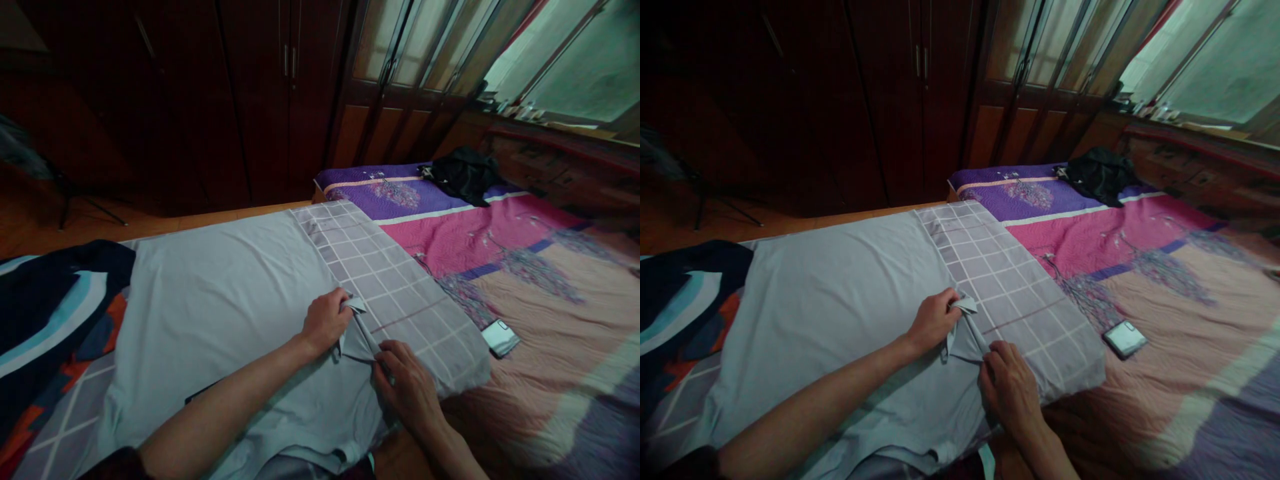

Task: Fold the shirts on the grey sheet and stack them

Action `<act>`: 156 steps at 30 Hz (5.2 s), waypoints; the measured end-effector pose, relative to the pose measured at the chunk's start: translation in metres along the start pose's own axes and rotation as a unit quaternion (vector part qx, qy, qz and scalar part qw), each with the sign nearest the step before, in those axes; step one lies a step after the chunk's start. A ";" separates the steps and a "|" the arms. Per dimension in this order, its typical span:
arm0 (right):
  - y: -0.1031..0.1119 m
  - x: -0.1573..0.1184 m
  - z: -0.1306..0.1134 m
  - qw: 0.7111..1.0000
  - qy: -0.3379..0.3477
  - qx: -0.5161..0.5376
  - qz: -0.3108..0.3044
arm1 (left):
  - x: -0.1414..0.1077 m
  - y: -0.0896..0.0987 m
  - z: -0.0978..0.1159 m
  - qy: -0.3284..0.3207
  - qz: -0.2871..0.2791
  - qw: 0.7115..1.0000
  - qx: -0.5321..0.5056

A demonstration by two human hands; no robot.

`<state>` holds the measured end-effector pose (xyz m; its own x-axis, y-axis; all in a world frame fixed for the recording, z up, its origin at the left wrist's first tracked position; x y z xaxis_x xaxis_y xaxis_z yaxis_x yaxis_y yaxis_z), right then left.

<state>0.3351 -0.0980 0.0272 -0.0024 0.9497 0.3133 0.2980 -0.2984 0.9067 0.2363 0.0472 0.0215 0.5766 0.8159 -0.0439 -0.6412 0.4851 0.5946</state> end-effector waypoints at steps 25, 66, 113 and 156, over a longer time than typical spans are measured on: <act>0.013 0.036 -0.011 0.997 0.049 -0.047 -0.027 | -0.045 0.027 -0.010 -0.085 -0.044 0.949 0.300; -0.092 0.025 -0.285 0.703 0.485 0.215 -0.474 | -0.352 0.224 -0.201 0.362 0.341 0.866 -0.046; -0.131 0.123 -0.278 0.902 0.288 0.079 -0.312 | -0.281 0.169 -0.149 0.304 0.127 0.912 0.245; -0.122 0.123 -0.295 0.868 0.425 0.070 -0.246 | -0.329 0.136 -0.122 0.186 0.073 0.909 0.365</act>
<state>0.0173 0.0271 0.0388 -0.8482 0.5277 0.0470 0.1741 0.1938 0.9655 -0.1025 -0.1169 0.0191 0.2131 0.9709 -0.1095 -0.1127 0.1358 0.9843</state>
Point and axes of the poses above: each hand's wrist, its own x-axis towards the middle knuckle, its own y-axis out of the back of the hand, z = x × y, the point moved 7 cm from there along x, towards the middle knuckle, and after that the axes turned 6 degrees about x, right-handed, at the moved point
